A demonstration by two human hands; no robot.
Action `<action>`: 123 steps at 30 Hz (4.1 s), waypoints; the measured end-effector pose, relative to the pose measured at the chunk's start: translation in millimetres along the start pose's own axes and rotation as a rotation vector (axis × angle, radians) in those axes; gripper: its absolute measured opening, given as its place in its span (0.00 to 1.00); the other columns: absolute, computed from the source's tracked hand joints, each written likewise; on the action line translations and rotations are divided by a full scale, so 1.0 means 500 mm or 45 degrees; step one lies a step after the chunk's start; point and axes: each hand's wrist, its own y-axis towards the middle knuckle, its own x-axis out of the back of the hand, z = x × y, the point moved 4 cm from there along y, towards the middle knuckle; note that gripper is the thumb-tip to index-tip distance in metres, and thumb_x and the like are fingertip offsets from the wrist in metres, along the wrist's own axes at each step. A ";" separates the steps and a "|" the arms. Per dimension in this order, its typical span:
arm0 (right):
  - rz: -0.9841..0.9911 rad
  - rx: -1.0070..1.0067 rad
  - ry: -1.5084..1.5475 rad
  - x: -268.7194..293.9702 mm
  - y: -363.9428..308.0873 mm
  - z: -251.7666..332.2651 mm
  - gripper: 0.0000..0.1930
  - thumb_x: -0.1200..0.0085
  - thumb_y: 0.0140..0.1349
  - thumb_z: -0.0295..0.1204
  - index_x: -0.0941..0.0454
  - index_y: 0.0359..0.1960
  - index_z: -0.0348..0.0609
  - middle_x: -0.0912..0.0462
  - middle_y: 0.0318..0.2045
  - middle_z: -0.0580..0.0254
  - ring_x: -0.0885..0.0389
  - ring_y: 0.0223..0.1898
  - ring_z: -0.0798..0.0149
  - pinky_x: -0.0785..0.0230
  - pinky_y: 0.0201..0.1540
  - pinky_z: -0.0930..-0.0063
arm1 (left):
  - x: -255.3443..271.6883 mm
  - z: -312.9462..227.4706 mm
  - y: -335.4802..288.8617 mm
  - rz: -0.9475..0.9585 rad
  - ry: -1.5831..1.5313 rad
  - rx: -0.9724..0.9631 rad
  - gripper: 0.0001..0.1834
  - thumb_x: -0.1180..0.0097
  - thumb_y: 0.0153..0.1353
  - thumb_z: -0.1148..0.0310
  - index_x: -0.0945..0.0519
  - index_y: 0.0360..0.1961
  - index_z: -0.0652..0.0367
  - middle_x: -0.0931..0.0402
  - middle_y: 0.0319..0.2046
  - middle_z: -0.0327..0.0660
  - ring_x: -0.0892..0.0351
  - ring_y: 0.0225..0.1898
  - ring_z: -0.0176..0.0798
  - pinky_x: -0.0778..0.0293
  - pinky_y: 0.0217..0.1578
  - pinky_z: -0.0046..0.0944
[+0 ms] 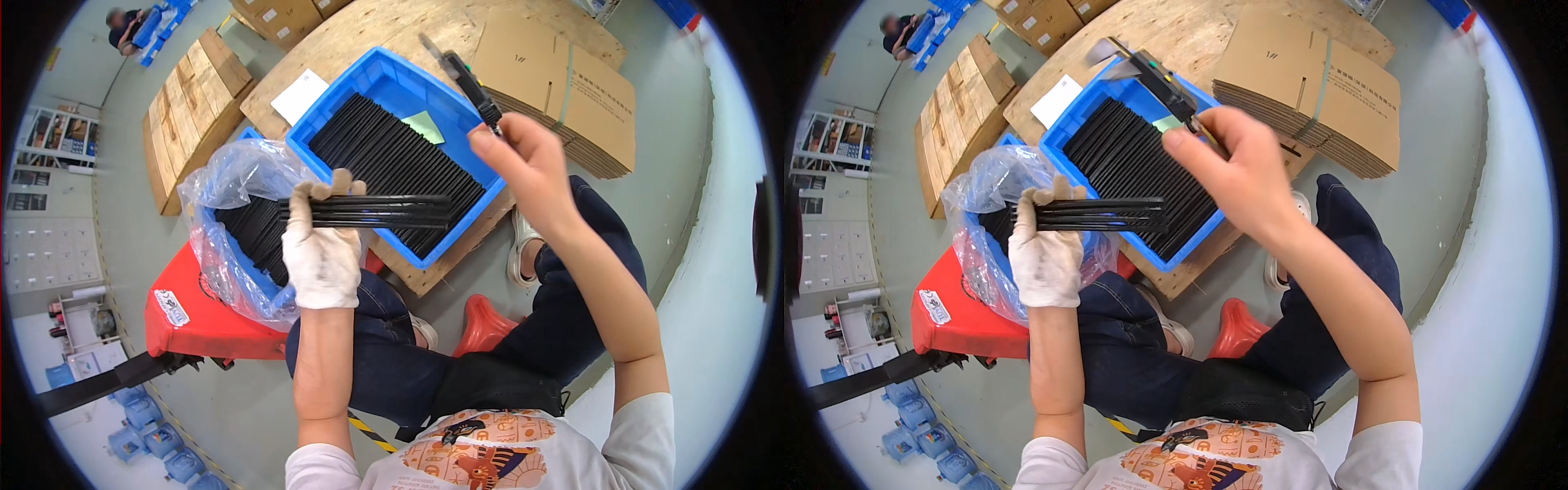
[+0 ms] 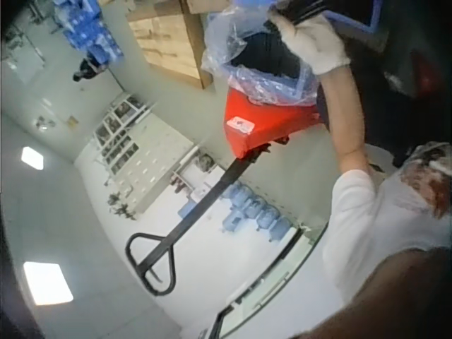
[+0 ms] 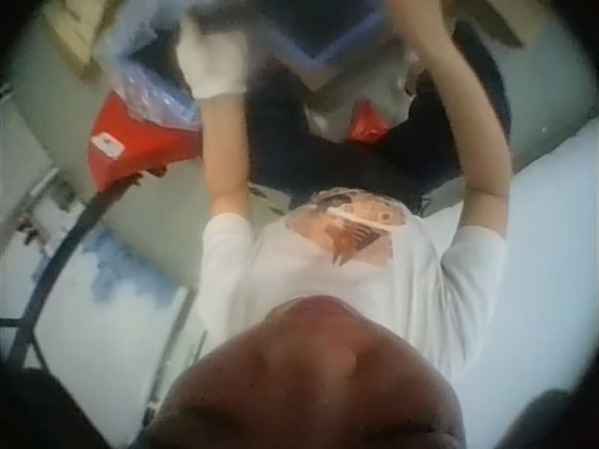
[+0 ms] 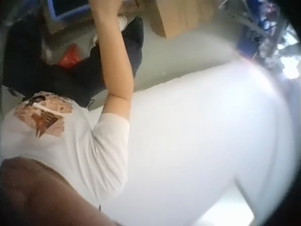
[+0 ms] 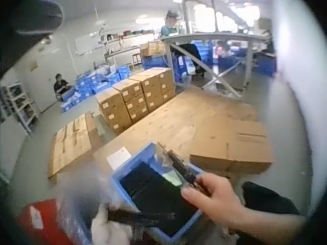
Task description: The person measures the dimensions of several black metal components by taking them from a plastic-lined bin, using a digital caliper, and then placing them into a blue bin after inspection.
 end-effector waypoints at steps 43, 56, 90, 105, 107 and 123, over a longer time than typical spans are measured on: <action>0.374 0.074 0.096 -0.046 -0.044 0.036 0.16 0.46 0.56 0.35 0.28 0.40 0.35 0.30 0.20 0.69 0.36 0.21 0.78 0.41 0.23 0.81 | -0.059 0.048 -0.107 0.349 0.991 0.427 0.11 0.50 0.59 0.75 0.28 0.42 0.67 0.23 0.31 0.46 0.22 0.33 0.35 0.27 0.37 0.31; 0.157 0.637 -0.789 -0.002 -0.056 0.061 0.15 0.40 0.45 0.34 0.24 0.34 0.39 0.25 0.18 0.60 0.30 0.15 0.64 0.41 0.17 0.76 | -0.083 -0.022 -0.113 0.646 1.875 -0.677 0.13 0.46 0.52 0.79 0.25 0.41 0.63 0.21 0.33 0.44 0.21 0.29 0.39 0.27 0.32 0.31; 0.073 0.745 -0.979 0.008 -0.059 0.065 0.15 0.39 0.41 0.38 0.28 0.21 0.41 0.29 0.15 0.61 0.30 0.14 0.61 0.40 0.16 0.74 | -0.044 -0.014 -0.106 0.787 1.870 -0.715 0.21 0.42 0.50 0.78 0.30 0.47 0.59 0.22 0.33 0.46 0.21 0.27 0.43 0.28 0.25 0.34; 0.199 0.832 -0.927 0.016 -0.058 0.072 0.14 0.40 0.43 0.37 0.28 0.26 0.40 0.28 0.16 0.63 0.31 0.13 0.62 0.42 0.15 0.75 | -0.077 -0.004 -0.112 0.988 1.650 -0.361 0.17 0.51 0.57 0.78 0.30 0.49 0.61 0.21 0.32 0.45 0.20 0.29 0.37 0.26 0.30 0.30; 0.205 0.852 -0.918 0.017 -0.058 0.074 0.14 0.40 0.43 0.37 0.28 0.25 0.41 0.29 0.16 0.63 0.31 0.13 0.62 0.42 0.15 0.75 | -0.090 -0.006 -0.114 1.009 1.643 -0.262 0.16 0.50 0.57 0.77 0.29 0.48 0.62 0.21 0.31 0.43 0.20 0.28 0.36 0.26 0.30 0.30; 0.237 0.870 -0.976 0.023 -0.060 0.073 0.18 0.40 0.41 0.45 0.32 0.16 0.45 0.35 0.10 0.66 0.35 0.11 0.63 0.46 0.12 0.74 | -0.087 0.004 -0.118 1.199 1.421 0.064 0.14 0.49 0.58 0.74 0.26 0.46 0.61 0.21 0.27 0.41 0.22 0.25 0.32 0.26 0.26 0.29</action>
